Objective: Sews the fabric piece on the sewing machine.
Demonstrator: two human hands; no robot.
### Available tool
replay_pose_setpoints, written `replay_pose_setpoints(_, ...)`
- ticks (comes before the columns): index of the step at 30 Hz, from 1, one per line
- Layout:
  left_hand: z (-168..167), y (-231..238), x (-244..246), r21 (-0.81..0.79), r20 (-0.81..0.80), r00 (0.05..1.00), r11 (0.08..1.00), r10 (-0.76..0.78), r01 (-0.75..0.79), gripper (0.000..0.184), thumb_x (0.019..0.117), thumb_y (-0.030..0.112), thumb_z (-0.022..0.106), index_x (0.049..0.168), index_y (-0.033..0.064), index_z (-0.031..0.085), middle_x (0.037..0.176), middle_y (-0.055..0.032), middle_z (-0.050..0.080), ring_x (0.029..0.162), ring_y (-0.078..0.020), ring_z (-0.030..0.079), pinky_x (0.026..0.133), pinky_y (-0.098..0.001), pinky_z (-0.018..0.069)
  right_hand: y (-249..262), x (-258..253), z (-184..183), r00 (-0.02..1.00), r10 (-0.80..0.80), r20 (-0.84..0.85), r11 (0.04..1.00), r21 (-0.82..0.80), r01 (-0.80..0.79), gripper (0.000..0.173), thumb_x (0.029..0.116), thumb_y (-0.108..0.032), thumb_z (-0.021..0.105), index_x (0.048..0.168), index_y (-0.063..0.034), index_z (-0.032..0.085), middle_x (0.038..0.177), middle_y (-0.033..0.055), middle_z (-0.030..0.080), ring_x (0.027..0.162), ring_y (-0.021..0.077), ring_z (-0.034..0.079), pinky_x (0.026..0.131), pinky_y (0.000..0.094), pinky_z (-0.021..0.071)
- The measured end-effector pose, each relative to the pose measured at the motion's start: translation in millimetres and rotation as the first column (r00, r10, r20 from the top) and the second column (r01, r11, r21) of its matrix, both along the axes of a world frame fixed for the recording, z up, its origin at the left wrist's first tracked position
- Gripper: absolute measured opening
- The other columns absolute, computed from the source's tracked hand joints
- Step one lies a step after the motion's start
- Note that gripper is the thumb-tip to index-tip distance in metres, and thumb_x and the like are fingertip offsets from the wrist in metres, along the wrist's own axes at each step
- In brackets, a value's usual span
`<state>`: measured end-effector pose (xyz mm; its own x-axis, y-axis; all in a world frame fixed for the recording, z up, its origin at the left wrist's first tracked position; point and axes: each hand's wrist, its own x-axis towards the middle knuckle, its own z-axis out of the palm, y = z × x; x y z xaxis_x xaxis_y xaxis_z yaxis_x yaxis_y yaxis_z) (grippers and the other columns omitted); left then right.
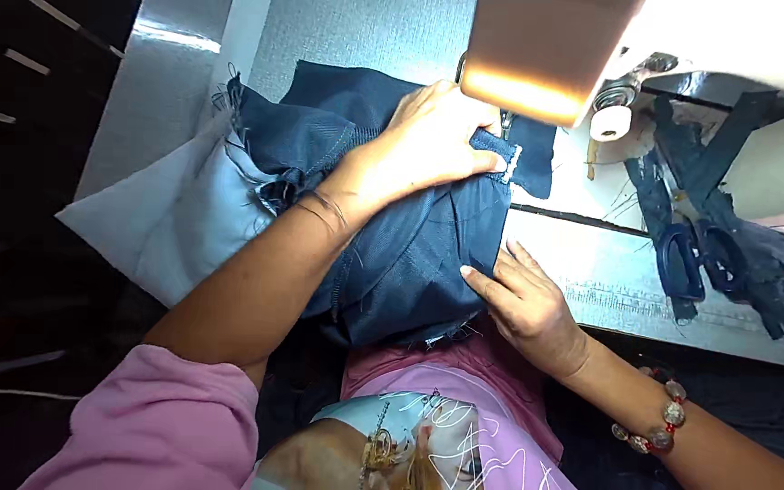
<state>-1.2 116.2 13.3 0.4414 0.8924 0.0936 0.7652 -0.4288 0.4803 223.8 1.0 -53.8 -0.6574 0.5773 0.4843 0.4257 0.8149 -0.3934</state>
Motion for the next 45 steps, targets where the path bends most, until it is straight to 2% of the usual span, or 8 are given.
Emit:
replay_pose_setpoints(10,-36,11,4,0.044,0.136,0.989,0.997,0.051,-0.057,0.040,0.0878,0.050,0.071,0.097,0.0118,0.079,0.100,-0.0072,0.074,0.097,-0.0201,0.068,0.085,-0.0448,0.0508,-1,2,-5,0.999,-0.003,-0.052,0.999,-0.053,0.000,0.023,0.0952,-0.002,0.060,0.112,-0.0047,0.076,0.115,0.0190,0.074,0.122,0.0308,0.067,0.113,0.0477,0.0459)
replay_pose_setpoints(15,-66,16,-16,-0.017,0.161,0.986,0.999,0.044,-0.041,0.040,0.0835,0.060,0.072,0.096,0.0224,0.077,0.092,0.0035,0.073,0.087,-0.0103,0.068,0.078,-0.0380,0.0541,-2,3,-6,0.999,0.010,-0.050,0.998,-0.056,-0.013,0.024,0.0952,-0.001,0.059,0.110,-0.0052,0.076,0.113,0.0176,0.075,0.120,0.0295,0.068,0.114,0.0474,0.0448)
replay_pose_setpoints(20,-81,-1,-16,0.131,0.194,0.977,0.985,0.084,-0.111,0.052,0.0823,0.061,0.074,0.111,0.0179,0.070,0.108,-0.0033,0.068,0.106,-0.0219,0.062,0.094,-0.0444,0.0483,-2,3,-4,1.000,-0.002,-0.030,0.998,-0.060,0.000,0.026,0.0949,-0.001,0.058,0.111,-0.0058,0.076,0.114,0.0170,0.075,0.122,0.0293,0.067,0.115,0.0461,0.0438)
replay_pose_setpoints(25,-71,3,-7,0.327,0.120,0.985,0.942,-0.125,0.080,0.026,0.0979,0.038,0.065,0.095,0.0157,0.078,0.098,-0.0051,0.070,0.098,-0.0249,0.062,0.088,-0.0439,0.0461,-2,2,-5,1.000,0.002,-0.031,0.998,-0.058,-0.004,0.025,0.0949,-0.002,0.058,0.112,-0.0056,0.077,0.116,0.0181,0.074,0.123,0.0301,0.066,0.114,0.0462,0.0444)
replay_pose_setpoints(29,-42,1,10,0.208,0.066,0.995,0.976,-0.077,0.062,0.039,0.1007,0.040,0.060,0.086,0.0088,0.078,0.089,-0.0077,0.072,0.090,-0.0213,0.067,0.082,-0.0384,0.0521,1,2,-6,0.999,0.017,-0.038,0.999,-0.048,-0.019,0.025,0.0939,-0.003,0.059,0.111,-0.0053,0.077,0.115,0.0183,0.074,0.123,0.0303,0.066,0.113,0.0454,0.0453)
replay_pose_setpoints(33,-14,-1,28,0.049,0.022,0.999,0.998,0.047,-0.048,0.035,0.0916,0.040,0.069,0.077,0.0085,0.075,0.083,-0.0060,0.069,0.083,-0.0149,0.064,0.073,-0.0351,0.0454,1,1,-6,0.999,0.020,-0.047,0.998,-0.056,-0.023,0.025,0.0937,-0.003,0.060,0.112,-0.0044,0.077,0.113,0.0183,0.074,0.122,0.0313,0.066,0.114,0.0468,0.0442)
replay_pose_setpoints(38,-9,-5,25,-0.059,0.096,0.993,0.997,0.064,-0.059,0.016,0.0918,0.020,0.072,0.087,0.0067,0.080,0.102,-0.0113,0.074,0.101,-0.0186,0.068,0.087,-0.0377,0.0492,0,1,-7,0.999,0.016,-0.049,0.999,-0.046,-0.019,0.025,0.0935,-0.002,0.059,0.112,-0.0044,0.077,0.113,0.0187,0.074,0.122,0.0317,0.067,0.113,0.0475,0.0455)
replay_pose_setpoints(45,-27,-15,31,0.052,0.233,0.963,0.987,0.137,-0.153,0.012,0.0896,0.016,0.074,0.086,0.0056,0.079,0.097,-0.0110,0.072,0.097,-0.0163,0.066,0.087,-0.0302,0.0489,0,0,-6,0.999,0.016,-0.039,0.999,-0.050,-0.018,0.027,0.0929,-0.002,0.059,0.113,-0.0044,0.076,0.114,0.0187,0.074,0.121,0.0321,0.067,0.112,0.0488,0.0460)
